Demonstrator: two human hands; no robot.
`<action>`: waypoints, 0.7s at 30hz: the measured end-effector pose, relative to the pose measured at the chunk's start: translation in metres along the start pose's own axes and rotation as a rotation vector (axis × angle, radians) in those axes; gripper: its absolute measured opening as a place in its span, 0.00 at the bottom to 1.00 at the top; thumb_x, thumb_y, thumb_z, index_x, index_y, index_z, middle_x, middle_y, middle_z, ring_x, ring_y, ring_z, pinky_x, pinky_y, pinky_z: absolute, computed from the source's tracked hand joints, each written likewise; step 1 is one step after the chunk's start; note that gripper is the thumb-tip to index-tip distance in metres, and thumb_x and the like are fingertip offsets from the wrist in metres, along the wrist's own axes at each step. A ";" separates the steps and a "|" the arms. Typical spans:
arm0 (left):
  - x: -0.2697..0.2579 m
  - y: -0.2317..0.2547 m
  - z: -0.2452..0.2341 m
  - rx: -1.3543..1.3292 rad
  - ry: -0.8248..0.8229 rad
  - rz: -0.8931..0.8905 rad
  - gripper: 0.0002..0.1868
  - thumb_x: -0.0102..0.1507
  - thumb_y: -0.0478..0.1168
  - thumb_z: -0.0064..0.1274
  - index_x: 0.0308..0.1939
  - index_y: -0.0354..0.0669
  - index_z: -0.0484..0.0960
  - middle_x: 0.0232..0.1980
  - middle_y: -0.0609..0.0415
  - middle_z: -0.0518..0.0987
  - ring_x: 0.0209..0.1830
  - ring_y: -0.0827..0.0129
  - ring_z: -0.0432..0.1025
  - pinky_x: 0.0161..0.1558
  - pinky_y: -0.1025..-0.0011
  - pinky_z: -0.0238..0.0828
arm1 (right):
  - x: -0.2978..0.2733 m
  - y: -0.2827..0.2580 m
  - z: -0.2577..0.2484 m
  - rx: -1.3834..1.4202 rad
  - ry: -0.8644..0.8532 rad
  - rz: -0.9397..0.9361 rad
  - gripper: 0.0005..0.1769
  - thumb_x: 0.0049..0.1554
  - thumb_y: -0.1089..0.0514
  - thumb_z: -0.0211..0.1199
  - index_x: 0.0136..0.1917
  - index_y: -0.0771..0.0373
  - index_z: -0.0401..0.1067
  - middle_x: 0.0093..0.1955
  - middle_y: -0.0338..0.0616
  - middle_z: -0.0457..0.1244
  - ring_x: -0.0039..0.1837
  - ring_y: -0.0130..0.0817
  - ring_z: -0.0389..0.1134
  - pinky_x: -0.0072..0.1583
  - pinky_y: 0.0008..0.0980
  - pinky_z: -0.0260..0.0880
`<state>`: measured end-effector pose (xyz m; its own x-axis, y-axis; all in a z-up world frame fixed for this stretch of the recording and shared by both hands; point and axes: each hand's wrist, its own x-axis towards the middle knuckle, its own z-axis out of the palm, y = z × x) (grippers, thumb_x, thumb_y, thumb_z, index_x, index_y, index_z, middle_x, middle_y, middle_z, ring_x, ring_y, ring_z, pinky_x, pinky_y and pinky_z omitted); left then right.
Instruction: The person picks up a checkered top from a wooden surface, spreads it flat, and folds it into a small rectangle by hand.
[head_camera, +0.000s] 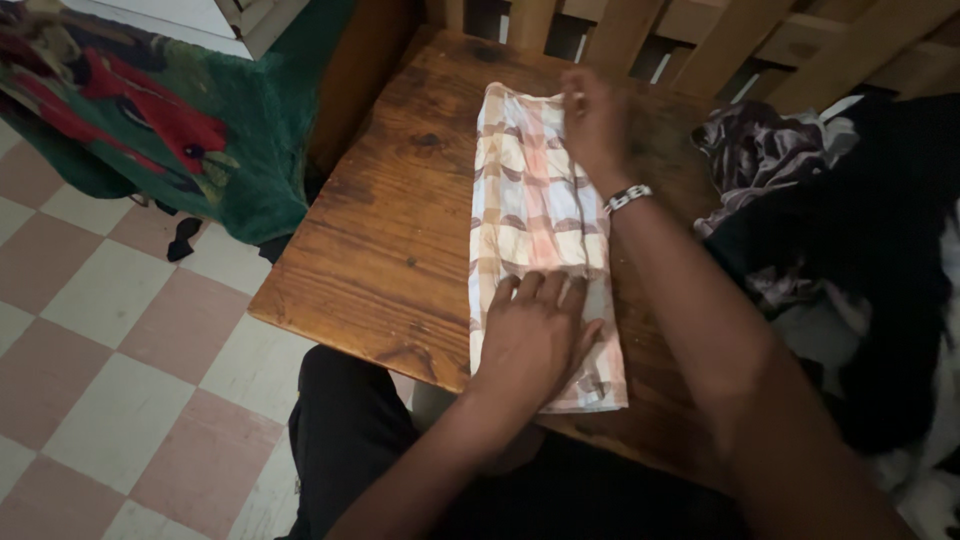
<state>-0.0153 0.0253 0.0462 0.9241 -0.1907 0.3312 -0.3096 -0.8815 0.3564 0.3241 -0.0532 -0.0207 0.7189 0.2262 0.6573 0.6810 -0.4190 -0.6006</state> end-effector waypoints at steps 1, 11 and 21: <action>0.006 -0.003 0.008 0.060 0.088 -0.019 0.32 0.61 0.55 0.56 0.62 0.37 0.77 0.64 0.41 0.76 0.66 0.51 0.69 0.67 0.47 0.60 | -0.011 -0.013 -0.002 -0.088 -0.097 0.007 0.12 0.61 0.60 0.64 0.59 0.59 0.75 0.52 0.48 0.69 0.52 0.39 0.74 0.52 0.37 0.74; -0.006 -0.024 0.053 0.154 -0.090 -0.119 0.48 0.64 0.73 0.30 0.76 0.43 0.56 0.80 0.39 0.50 0.81 0.43 0.37 0.70 0.27 0.24 | -0.028 -0.071 0.037 -0.659 -0.772 -0.009 0.45 0.62 0.23 0.38 0.84 0.44 0.46 0.87 0.43 0.36 0.86 0.51 0.27 0.78 0.69 0.20; -0.005 -0.019 0.046 0.170 -0.125 -0.156 0.49 0.63 0.73 0.31 0.78 0.45 0.55 0.81 0.40 0.46 0.81 0.37 0.34 0.65 0.18 0.25 | -0.003 -0.059 0.057 -0.695 -0.734 0.023 0.44 0.62 0.26 0.39 0.84 0.46 0.44 0.87 0.40 0.35 0.86 0.52 0.27 0.73 0.76 0.16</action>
<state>-0.0042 0.0228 -0.0026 0.9815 -0.0892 0.1694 -0.1287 -0.9624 0.2392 0.2898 0.0206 -0.0130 0.7984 0.5985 0.0656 0.6019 -0.7965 -0.0575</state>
